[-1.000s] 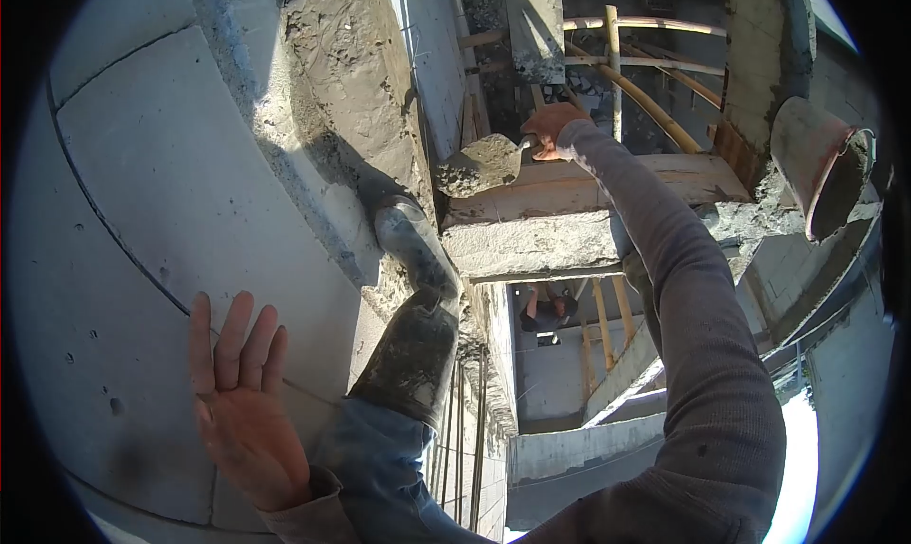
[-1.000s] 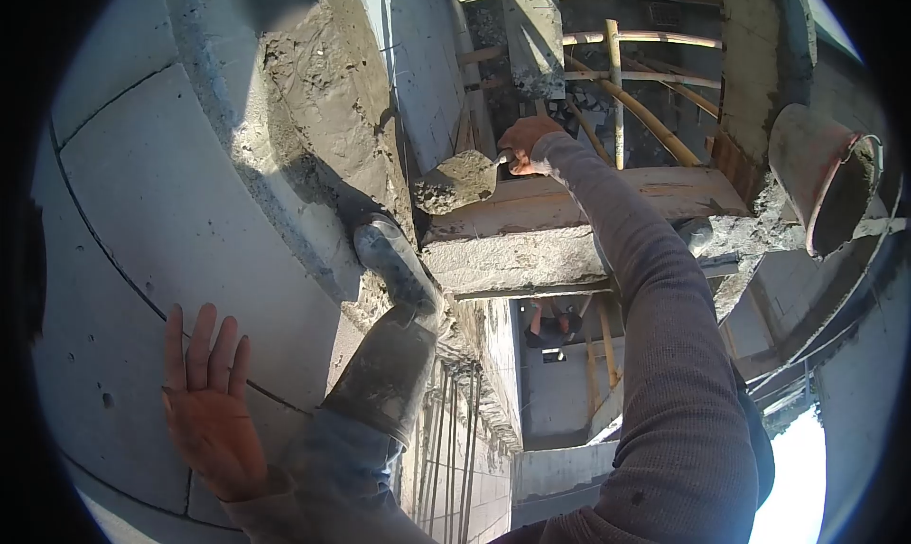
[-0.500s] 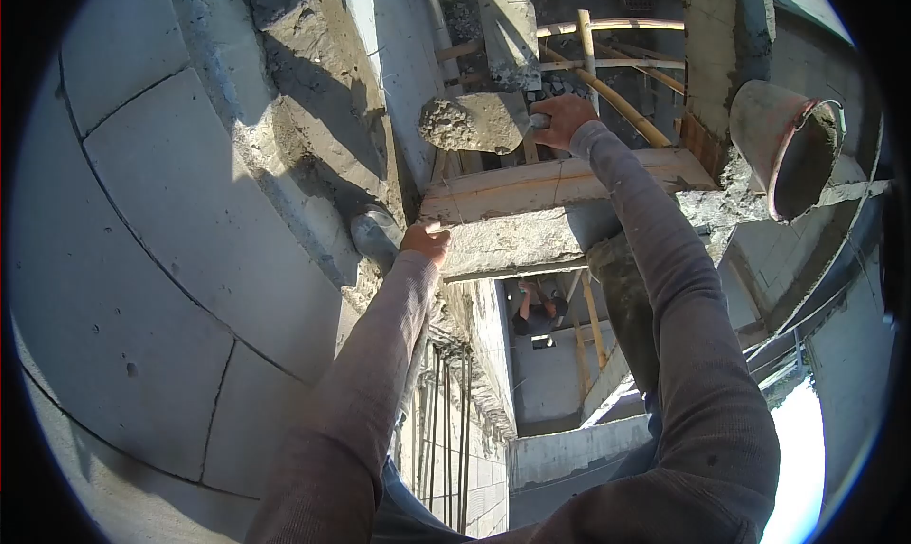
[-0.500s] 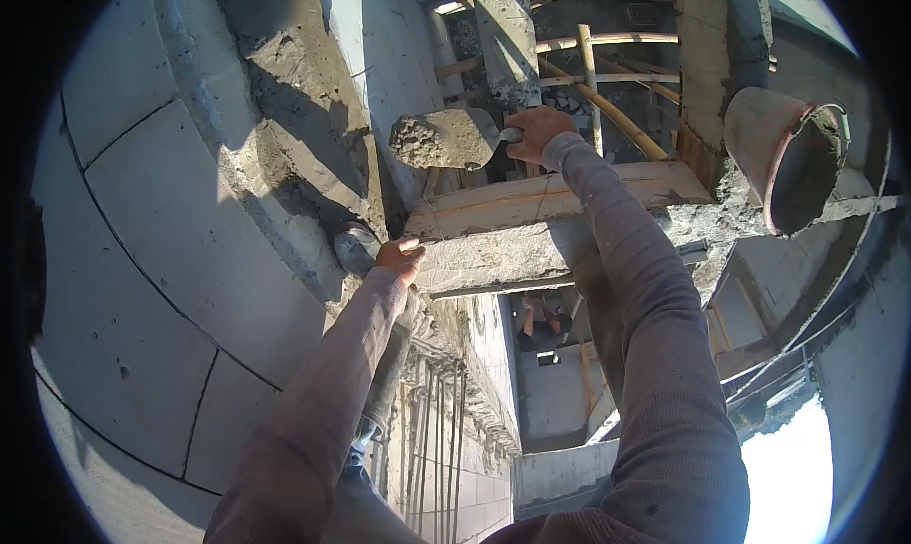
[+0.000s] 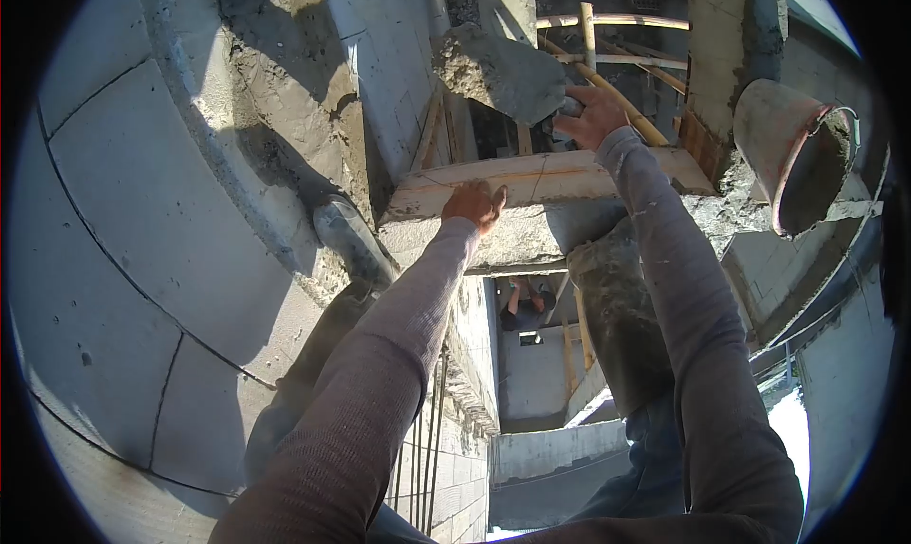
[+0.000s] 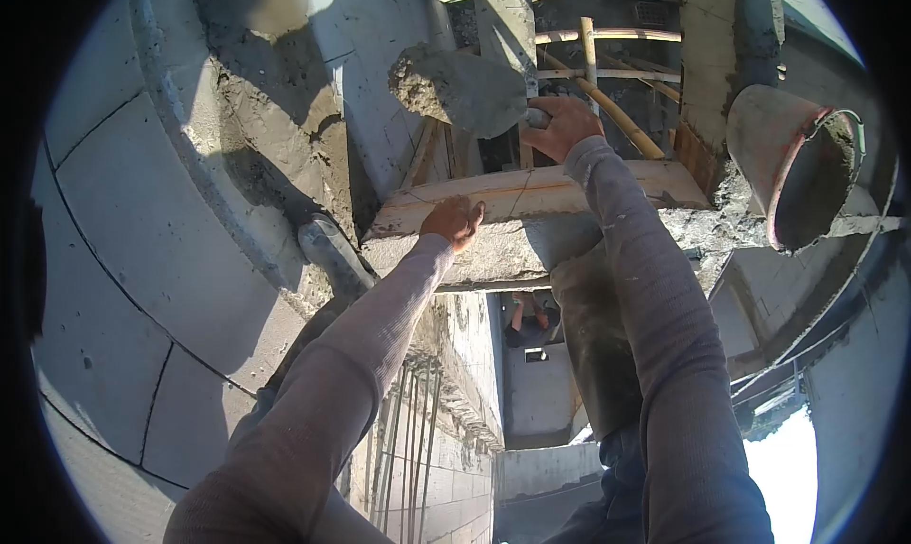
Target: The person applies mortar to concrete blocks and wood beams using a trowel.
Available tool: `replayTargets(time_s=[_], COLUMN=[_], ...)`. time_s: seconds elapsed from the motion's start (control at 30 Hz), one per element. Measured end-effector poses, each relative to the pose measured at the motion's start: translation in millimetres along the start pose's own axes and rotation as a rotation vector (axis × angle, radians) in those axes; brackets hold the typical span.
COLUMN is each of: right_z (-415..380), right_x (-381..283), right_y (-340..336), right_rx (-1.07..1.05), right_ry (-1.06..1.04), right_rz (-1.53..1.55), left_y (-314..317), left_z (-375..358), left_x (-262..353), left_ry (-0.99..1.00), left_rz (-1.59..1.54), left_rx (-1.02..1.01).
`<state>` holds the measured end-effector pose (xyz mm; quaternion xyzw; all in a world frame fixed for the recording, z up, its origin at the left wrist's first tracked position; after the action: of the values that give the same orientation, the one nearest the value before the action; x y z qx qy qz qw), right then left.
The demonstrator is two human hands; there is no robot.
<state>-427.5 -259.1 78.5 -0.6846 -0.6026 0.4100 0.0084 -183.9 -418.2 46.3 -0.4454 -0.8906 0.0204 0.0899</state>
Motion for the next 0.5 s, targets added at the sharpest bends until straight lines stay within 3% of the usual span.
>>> replayTargets(time_s=[0.1, 0.27, 0.5], right_z=[-7, -3, 8], right_x=[-13, -25, -48], right_y=[-6, -1, 33], right_rx=[0.016, -0.055, -0.113], right_ry=[-0.007, 0.023, -0.063], right_rz=[-0.031, -0.153, -0.257], left_y=[18, -1, -31], left_z=[7, -11, -17], left_x=[-12, 5, -8], left_ry=[0.128, 0.069, 0.082], left_rz=[0.091, 0.141, 0.077], left_rx=[0.1, -0.075, 0.109])
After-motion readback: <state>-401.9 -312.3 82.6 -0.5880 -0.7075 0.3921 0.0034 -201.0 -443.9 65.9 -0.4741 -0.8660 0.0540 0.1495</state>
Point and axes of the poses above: each hand's wrist, its own z-axis towards the middle knuckle, its own y-axis out of the palm, x = y × z, the point moved 2 cm from there along z, towards the middle knuckle, and after that the axes turned 4 degrees about -y, right-handed, at the moved point
